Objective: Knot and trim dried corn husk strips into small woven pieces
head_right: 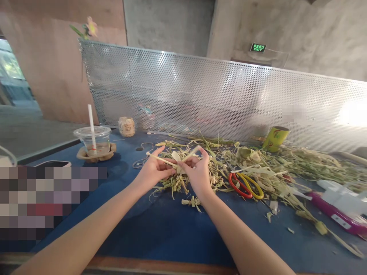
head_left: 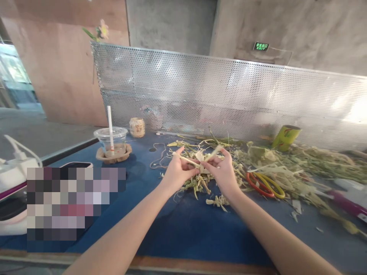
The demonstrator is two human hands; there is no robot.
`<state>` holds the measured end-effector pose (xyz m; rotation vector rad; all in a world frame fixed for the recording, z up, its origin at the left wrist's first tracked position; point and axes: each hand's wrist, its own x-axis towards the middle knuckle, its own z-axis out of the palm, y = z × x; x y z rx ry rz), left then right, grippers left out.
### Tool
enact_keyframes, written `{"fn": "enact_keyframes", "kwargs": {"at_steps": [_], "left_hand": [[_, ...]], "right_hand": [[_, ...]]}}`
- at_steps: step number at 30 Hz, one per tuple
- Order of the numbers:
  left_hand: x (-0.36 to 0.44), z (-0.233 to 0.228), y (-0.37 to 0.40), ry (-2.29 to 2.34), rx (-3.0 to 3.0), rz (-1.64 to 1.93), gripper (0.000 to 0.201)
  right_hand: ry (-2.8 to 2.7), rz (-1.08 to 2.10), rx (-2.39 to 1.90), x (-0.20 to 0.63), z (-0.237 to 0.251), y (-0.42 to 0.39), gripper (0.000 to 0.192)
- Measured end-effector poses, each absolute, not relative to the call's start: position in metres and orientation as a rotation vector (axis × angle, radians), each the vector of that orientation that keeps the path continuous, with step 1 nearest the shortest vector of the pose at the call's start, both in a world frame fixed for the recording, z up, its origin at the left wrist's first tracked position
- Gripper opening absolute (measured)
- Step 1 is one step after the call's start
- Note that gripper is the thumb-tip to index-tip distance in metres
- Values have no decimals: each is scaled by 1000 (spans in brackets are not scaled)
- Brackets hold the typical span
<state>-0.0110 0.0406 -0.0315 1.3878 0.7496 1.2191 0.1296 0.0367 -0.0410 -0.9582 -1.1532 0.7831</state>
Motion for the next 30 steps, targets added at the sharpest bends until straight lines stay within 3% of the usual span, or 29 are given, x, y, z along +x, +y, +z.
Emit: {"fn": "enact_keyframes", "kwargs": {"at_steps": [3,6,8,13,22,26,30], "left_hand": [[-11,-29,38,736,1390,1220,102],[-10,-27,35,762,1401,1200,95],[-9,-28,35,781,1416,1204,88],[-9,-31,38,763,1392,1220,76],[-10,-25,33,827,1309,1201,81],[-10,-23,34,833,1243,1226,79],[-12,-20,34,754,1132,1266,76]], "right_hand": [[-1134,828,-927,130,-39,35,67],[-1240,756,-976,133,-39,34,33],[-1294,706,-1017,134,-39,33,21],[-1327,654,-1069,134,-38,32,19],[-1476,459,-1102,130,-37,26,11],[-1634,255,-1036,131,-37,23,7],[-1832,-39,-895,136,-35,20,15]]}}
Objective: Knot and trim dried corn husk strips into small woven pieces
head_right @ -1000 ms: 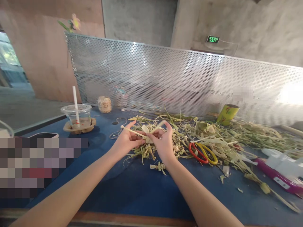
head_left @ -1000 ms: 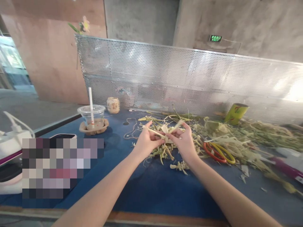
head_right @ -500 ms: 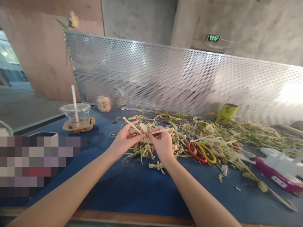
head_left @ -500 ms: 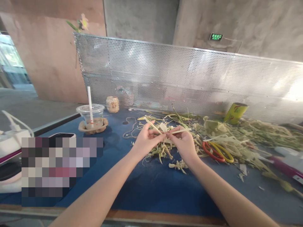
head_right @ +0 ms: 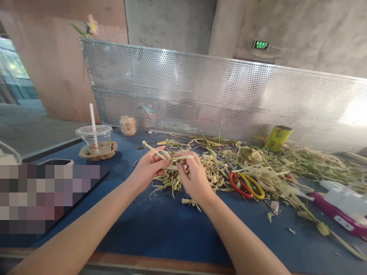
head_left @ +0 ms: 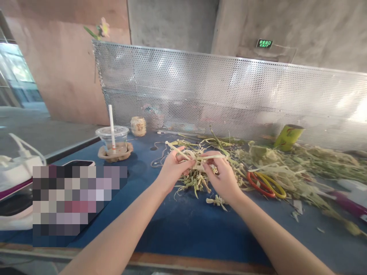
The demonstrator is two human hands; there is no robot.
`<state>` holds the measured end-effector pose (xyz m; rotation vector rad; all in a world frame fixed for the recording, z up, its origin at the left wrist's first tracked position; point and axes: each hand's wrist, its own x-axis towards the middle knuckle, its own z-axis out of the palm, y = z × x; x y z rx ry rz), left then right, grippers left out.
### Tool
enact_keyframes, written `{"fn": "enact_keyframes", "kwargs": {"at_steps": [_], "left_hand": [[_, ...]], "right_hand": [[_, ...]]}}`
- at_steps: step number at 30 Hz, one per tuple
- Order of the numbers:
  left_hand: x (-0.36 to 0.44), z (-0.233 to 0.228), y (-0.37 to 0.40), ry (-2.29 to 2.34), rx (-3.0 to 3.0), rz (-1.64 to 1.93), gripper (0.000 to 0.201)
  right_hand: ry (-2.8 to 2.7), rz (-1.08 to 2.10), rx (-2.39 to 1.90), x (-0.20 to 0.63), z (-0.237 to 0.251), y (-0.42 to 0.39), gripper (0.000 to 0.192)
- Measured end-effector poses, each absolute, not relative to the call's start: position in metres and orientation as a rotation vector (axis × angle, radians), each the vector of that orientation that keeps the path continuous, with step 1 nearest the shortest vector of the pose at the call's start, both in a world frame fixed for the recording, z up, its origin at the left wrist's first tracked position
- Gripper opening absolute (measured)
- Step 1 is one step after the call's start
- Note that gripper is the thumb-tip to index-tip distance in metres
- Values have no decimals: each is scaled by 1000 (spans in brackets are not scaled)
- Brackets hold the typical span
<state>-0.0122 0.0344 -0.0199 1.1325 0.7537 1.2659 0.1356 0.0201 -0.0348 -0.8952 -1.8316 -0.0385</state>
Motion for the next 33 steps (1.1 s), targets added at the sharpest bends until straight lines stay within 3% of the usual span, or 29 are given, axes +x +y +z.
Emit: {"fn": "enact_keyframes", "kwargs": {"at_steps": [8,16,23,33], "left_hand": [[-16,-17,31,604,1154,1188,61],[-16,-25,35,806,1414,1183,74],[-14,-28,32,798,1634,1203,72],[-14,-23,27,798,1555,1109,80]], "right_hand": [[-1960,-255,-731,144,-28,14,29],[-2094,-261,-764,146,-31,18,28],[-2126,-254,-937,146,-29,17,30],[-2128,-292,-1050,148,-28,16,34]]}}
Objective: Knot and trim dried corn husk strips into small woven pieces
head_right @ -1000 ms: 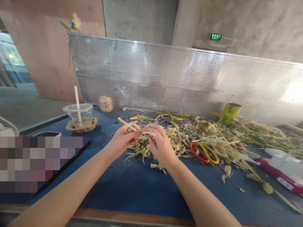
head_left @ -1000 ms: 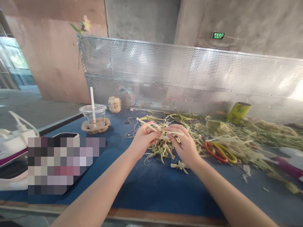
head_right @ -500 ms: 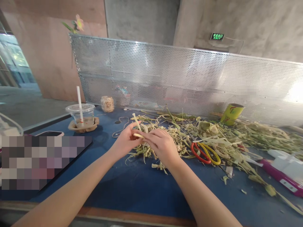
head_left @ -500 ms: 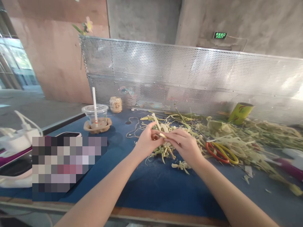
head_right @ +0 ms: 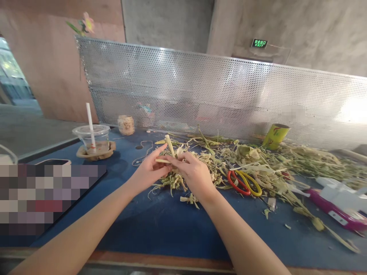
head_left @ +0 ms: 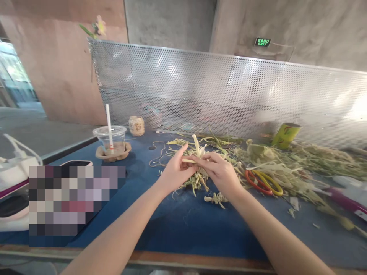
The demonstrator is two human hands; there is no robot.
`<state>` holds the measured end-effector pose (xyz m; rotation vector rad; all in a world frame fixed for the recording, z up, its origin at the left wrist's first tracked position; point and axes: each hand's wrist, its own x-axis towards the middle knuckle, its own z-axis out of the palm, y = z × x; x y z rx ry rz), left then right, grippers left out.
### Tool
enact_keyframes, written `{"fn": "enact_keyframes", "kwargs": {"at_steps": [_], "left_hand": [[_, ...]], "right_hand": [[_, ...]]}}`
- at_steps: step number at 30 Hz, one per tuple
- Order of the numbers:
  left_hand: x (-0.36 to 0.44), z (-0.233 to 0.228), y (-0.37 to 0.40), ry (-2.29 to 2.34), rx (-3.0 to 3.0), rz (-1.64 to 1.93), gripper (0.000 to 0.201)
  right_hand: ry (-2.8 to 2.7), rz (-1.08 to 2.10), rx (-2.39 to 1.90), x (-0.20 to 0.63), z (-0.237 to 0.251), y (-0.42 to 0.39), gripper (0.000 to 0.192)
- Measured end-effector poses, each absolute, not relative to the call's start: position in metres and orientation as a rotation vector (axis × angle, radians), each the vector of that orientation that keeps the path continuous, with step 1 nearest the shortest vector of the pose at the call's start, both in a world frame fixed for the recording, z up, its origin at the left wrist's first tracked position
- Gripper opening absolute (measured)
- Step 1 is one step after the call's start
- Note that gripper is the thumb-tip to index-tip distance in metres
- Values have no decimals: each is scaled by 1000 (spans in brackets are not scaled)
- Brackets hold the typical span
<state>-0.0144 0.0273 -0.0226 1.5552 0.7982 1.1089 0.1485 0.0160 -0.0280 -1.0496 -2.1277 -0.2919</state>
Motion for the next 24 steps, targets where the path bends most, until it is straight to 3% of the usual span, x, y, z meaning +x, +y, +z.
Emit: {"fn": "enact_keyframes", "kwargs": {"at_steps": [8,18,24], "left_hand": [[-14,-25,31,775,1592,1074,79],[-15,-29,35,806,1667,1090,72],[-16,-31,34,807,1735,1032,77]], "right_hand": [[-2019,-76,-1096,146,-26,13,70],[-2059,-111,-952,143,-30,16,31],[-1958,-397,-922,142,-24,11,23]]}}
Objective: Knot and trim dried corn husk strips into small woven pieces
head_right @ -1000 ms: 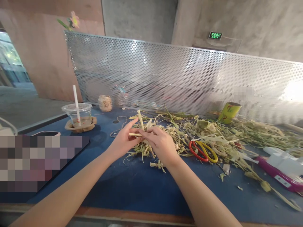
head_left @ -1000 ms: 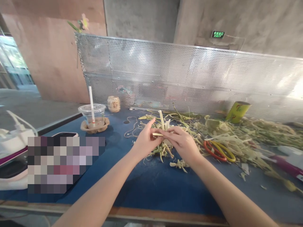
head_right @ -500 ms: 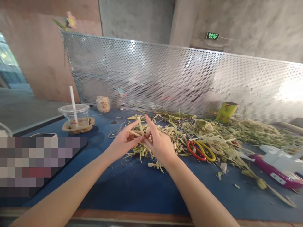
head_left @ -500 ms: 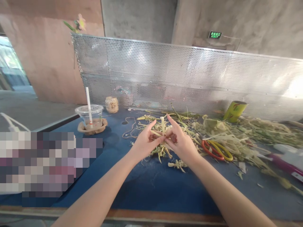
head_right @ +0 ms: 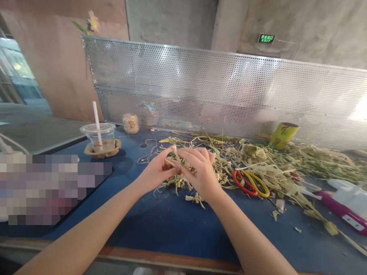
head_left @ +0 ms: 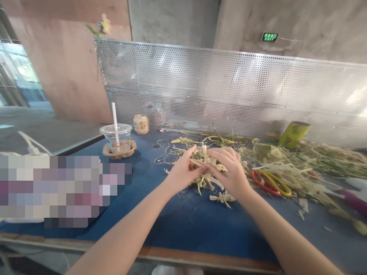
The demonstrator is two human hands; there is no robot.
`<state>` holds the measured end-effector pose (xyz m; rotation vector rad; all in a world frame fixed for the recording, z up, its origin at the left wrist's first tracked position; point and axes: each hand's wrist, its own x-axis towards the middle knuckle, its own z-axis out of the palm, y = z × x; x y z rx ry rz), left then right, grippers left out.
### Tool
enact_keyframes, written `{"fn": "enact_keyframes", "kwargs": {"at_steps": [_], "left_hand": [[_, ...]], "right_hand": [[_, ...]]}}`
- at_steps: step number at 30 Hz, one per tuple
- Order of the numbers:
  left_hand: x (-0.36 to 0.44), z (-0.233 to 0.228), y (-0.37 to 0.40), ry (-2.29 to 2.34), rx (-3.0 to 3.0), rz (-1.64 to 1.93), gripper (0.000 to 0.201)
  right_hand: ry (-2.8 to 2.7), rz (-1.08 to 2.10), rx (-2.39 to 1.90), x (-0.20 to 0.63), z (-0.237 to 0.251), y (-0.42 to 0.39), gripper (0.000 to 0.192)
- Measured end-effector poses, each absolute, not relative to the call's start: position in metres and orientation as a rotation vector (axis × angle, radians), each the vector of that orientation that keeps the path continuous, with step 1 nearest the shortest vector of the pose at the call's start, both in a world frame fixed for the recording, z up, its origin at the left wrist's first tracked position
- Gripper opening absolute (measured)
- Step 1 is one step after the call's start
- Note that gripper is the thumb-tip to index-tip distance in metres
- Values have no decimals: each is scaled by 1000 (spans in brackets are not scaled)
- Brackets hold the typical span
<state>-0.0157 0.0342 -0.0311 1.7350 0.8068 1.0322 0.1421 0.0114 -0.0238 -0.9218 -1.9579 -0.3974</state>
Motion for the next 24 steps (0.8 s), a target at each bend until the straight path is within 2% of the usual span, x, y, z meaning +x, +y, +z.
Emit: {"fn": "enact_keyframes", "kwargs": {"at_steps": [9,18,24], "left_hand": [[-14,-27,28,742,1644,984,84],[-17,-24,31,768,1504,1035,87],[-19,-26,34,712,1458,1071,85]], "right_hand": [[-2081,-495,-796,148,-29,13,39],[-2126,-554,-863,153,-28,14,38],[-2215,-478,-839,155,-23,11,42]]}}
